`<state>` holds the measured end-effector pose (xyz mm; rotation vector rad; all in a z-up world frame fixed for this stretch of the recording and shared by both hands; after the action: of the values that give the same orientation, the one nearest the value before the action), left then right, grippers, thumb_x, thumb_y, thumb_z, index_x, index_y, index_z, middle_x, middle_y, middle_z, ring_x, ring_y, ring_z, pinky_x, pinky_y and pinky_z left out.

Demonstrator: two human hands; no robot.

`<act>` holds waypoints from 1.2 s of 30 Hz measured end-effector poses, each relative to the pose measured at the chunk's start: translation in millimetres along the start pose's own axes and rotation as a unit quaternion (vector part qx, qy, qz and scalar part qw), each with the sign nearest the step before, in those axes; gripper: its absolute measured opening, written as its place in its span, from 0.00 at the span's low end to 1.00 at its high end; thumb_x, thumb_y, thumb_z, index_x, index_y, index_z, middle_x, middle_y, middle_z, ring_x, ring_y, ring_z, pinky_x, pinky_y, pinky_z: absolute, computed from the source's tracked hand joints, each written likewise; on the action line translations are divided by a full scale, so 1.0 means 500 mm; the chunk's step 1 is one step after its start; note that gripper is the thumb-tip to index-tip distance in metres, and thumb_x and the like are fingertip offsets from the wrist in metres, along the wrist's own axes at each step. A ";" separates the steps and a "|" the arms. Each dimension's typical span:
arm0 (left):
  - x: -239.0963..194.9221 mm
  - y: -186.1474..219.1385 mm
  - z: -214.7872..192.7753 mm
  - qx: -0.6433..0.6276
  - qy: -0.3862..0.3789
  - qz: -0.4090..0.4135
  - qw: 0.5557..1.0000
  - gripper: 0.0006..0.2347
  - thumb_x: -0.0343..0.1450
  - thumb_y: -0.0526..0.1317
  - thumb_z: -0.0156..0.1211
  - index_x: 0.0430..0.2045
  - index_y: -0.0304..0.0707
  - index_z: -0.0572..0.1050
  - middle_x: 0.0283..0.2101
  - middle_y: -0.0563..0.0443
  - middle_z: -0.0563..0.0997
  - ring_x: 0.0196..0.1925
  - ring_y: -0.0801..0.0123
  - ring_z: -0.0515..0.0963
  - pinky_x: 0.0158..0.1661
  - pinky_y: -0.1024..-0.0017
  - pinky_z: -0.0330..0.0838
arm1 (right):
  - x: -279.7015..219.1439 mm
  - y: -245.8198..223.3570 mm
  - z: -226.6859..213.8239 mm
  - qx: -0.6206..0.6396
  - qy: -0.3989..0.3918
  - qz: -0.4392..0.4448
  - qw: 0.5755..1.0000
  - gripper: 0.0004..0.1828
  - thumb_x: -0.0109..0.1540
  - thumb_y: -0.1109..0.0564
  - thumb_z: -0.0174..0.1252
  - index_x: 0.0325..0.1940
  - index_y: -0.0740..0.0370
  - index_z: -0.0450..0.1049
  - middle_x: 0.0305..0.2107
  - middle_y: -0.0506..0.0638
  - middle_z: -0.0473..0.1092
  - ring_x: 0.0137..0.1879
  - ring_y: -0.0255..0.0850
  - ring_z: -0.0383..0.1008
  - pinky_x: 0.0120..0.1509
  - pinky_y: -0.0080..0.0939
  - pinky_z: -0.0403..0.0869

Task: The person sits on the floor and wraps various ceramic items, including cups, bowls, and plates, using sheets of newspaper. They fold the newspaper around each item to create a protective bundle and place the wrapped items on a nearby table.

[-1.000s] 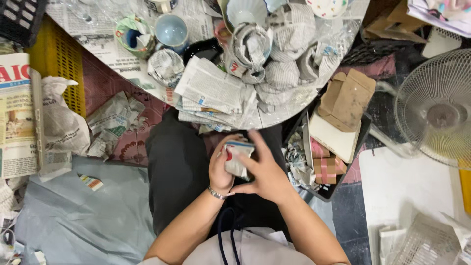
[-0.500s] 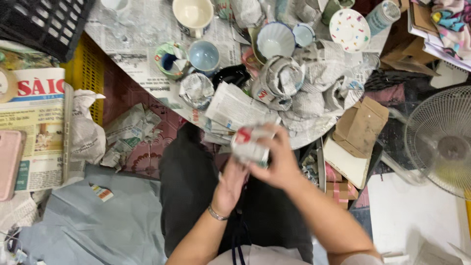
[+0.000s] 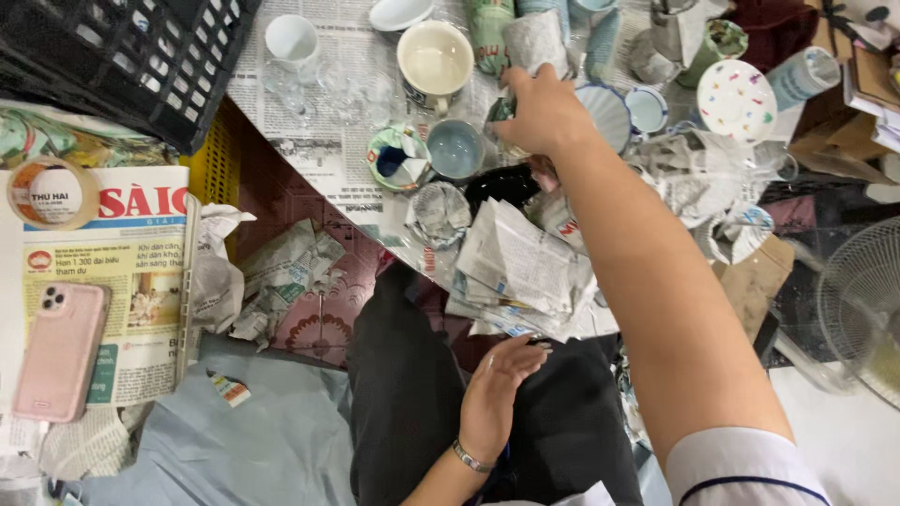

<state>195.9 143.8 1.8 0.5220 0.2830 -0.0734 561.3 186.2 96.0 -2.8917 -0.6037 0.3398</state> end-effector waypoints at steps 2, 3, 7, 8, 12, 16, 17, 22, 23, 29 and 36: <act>-0.001 0.007 -0.011 -0.033 0.011 -0.004 0.999 0.24 0.79 0.49 0.40 0.59 0.23 0.70 0.54 0.35 0.80 0.60 0.53 0.78 0.64 0.56 0.66 | 0.036 0.027 0.036 -0.017 -0.018 0.050 0.998 0.40 0.53 0.43 0.71 0.67 0.48 0.65 0.59 0.65 0.60 0.64 0.72 0.61 0.59 0.64 0.71; 0.000 0.013 -0.012 -0.031 0.006 0.003 1.000 0.23 0.79 0.48 0.41 0.59 0.24 0.69 0.54 0.36 0.80 0.60 0.53 0.78 0.64 0.56 0.66 | 0.050 0.029 0.051 -0.026 -0.019 0.041 0.999 0.40 0.54 0.42 0.71 0.67 0.49 0.65 0.58 0.65 0.60 0.63 0.72 0.62 0.61 0.64 0.70; -0.001 0.017 -0.009 -0.037 -0.014 0.018 0.999 0.22 0.77 0.46 0.43 0.59 0.26 0.68 0.54 0.38 0.80 0.61 0.54 0.77 0.65 0.56 0.65 | 0.075 0.039 0.110 -0.034 0.012 0.021 0.999 0.41 0.56 0.39 0.70 0.67 0.53 0.63 0.60 0.68 0.58 0.62 0.72 0.62 0.61 0.64 0.69; -0.002 0.017 -0.007 -0.042 -0.021 0.020 0.999 0.22 0.77 0.46 0.43 0.59 0.26 0.68 0.54 0.38 0.80 0.61 0.55 0.77 0.65 0.56 0.65 | 0.078 0.041 0.120 -0.029 0.029 0.019 0.999 0.42 0.56 0.38 0.70 0.67 0.53 0.63 0.60 0.69 0.57 0.62 0.73 0.62 0.59 0.64 0.70; -0.002 0.008 -0.002 -0.063 -0.028 0.004 0.998 0.23 0.77 0.47 0.42 0.60 0.25 0.68 0.53 0.39 0.80 0.60 0.56 0.76 0.64 0.57 0.63 | 0.085 0.060 0.176 -0.092 0.025 0.042 0.995 0.38 0.58 0.37 0.68 0.65 0.51 0.64 0.61 0.64 0.57 0.63 0.69 0.61 0.61 0.68 0.65; -0.003 0.005 -0.002 -0.049 -0.025 -0.010 0.998 0.23 0.77 0.47 0.43 0.60 0.25 0.68 0.53 0.40 0.79 0.60 0.57 0.76 0.65 0.57 0.63 | 0.082 0.058 0.180 -0.116 0.106 0.010 0.988 0.36 0.59 0.34 0.67 0.66 0.48 0.67 0.59 0.60 0.60 0.66 0.62 0.60 0.67 0.68 0.59; -0.006 0.004 -0.003 -0.041 -0.024 -0.014 0.999 0.23 0.77 0.47 0.43 0.60 0.25 0.68 0.53 0.40 0.79 0.60 0.57 0.76 0.65 0.57 0.63 | 0.075 0.054 0.176 -0.119 0.133 -0.007 0.984 0.38 0.59 0.33 0.68 0.68 0.48 0.67 0.58 0.60 0.61 0.67 0.60 0.59 0.68 0.67 0.58; -0.001 0.007 -0.005 -0.041 -0.016 -0.015 0.999 0.22 0.77 0.46 0.45 0.59 0.24 0.68 0.52 0.39 0.79 0.58 0.57 0.76 0.63 0.58 0.65 | 0.053 0.021 0.142 -0.204 0.190 -0.035 0.960 0.43 0.51 0.34 0.69 0.67 0.45 0.68 0.65 0.61 0.59 0.66 0.59 0.58 0.66 0.65 0.56; -0.003 0.004 -0.007 -0.042 -0.009 -0.015 0.999 0.22 0.78 0.46 0.46 0.59 0.23 0.68 0.51 0.38 0.79 0.58 0.56 0.76 0.63 0.58 0.65 | 0.044 0.010 0.132 -0.228 0.195 -0.041 0.953 0.46 0.47 0.33 0.69 0.67 0.44 0.68 0.64 0.60 0.59 0.66 0.59 0.58 0.66 0.66 0.55; -0.004 0.005 -0.019 -0.052 -0.018 0.041 0.998 0.20 0.76 0.46 0.47 0.56 0.26 0.70 0.49 0.40 0.80 0.56 0.58 0.77 0.60 0.61 0.66 | -0.031 -0.074 0.009 -0.356 0.228 -0.101 0.901 0.15 0.68 0.51 0.63 0.56 0.58 0.73 0.57 0.55 0.67 0.69 0.52 0.62 0.75 0.66 0.56; 0.008 -0.021 -0.068 -0.076 0.020 0.063 0.995 0.23 0.76 0.49 0.44 0.55 0.24 0.71 0.49 0.40 0.80 0.52 0.58 0.77 0.58 0.62 0.67 | -0.416 -0.094 -0.012 0.036 0.137 -0.171 0.975 0.32 0.64 0.47 0.64 0.70 0.62 0.70 0.56 0.59 0.69 0.62 0.57 0.69 0.65 0.58 0.66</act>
<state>189.7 151.7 -32.5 0.3889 0.2910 0.0815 359.6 142.4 150.5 -2.6301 -0.9904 -0.0828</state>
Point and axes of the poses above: each hand's wrist, its own x-axis towards the middle knuckle, its own z-axis out of the palm, y = z × x, the point moved 10 cm from there along x, towards the middle knuckle
